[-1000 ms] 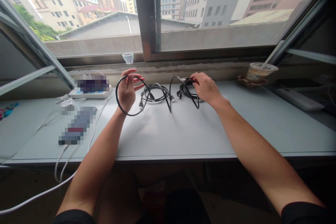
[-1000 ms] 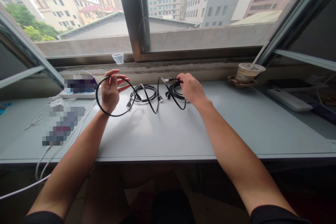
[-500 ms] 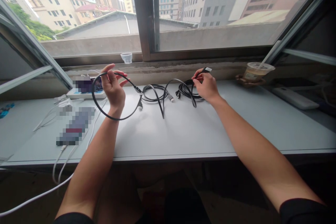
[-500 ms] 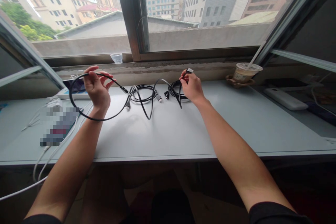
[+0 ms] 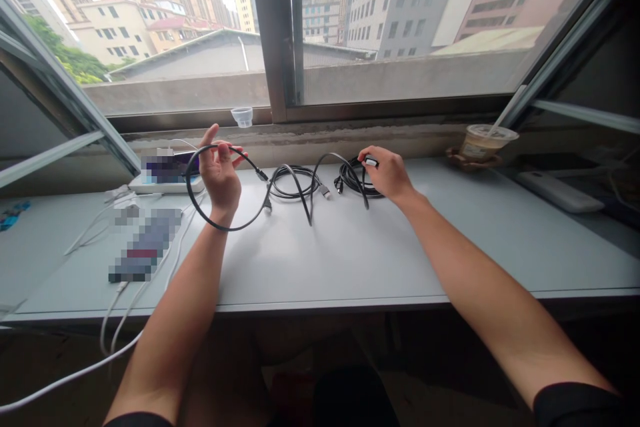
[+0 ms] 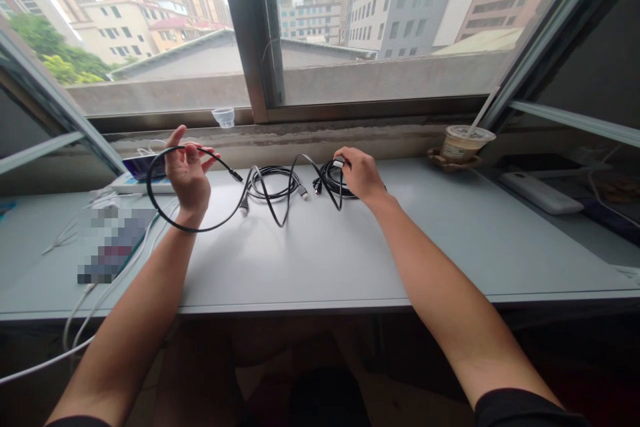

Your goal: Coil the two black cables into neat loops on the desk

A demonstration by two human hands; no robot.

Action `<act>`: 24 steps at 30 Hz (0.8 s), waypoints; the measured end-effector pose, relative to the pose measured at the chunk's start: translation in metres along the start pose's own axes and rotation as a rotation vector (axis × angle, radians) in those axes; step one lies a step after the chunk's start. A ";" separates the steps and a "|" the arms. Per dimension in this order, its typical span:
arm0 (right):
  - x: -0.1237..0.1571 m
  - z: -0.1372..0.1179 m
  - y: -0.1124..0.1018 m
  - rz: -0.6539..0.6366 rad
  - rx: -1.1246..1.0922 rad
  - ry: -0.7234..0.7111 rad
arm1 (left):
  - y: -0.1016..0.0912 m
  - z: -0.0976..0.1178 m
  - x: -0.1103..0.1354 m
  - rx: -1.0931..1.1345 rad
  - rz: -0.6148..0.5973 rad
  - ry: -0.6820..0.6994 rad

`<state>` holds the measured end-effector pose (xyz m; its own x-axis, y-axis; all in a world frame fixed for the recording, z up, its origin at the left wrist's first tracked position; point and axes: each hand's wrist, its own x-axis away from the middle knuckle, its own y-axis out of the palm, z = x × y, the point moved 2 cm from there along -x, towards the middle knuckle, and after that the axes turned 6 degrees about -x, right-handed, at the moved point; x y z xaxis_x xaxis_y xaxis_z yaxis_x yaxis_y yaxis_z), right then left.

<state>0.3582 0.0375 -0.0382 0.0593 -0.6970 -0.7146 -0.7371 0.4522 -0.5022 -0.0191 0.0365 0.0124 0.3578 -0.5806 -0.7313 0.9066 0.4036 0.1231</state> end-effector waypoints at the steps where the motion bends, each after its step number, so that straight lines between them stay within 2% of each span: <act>1: 0.000 -0.001 0.001 -0.013 0.002 -0.001 | 0.000 0.001 0.001 0.002 -0.002 0.000; 6: 0.000 -0.001 0.003 -0.047 0.008 -0.031 | 0.000 0.001 -0.001 0.052 0.021 0.024; 9: 0.000 0.003 0.005 -0.070 -0.021 -0.060 | 0.002 0.001 0.001 0.072 -0.012 -0.010; 15: 0.005 -0.002 0.016 -0.244 0.068 -0.174 | 0.017 0.014 0.021 0.014 -0.170 -0.152; 18: 0.008 -0.020 0.020 -0.319 0.056 -0.265 | 0.026 0.020 0.033 -0.007 -0.286 -0.264; 24: 0.009 -0.063 0.025 -0.317 -0.105 -0.385 | 0.039 0.026 0.049 0.027 -0.551 -0.468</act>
<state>0.2982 0.0072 -0.0266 0.5200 -0.5266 -0.6725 -0.7054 0.1793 -0.6858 0.0395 0.0054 -0.0010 -0.1003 -0.9391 -0.3286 0.9859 -0.0493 -0.1601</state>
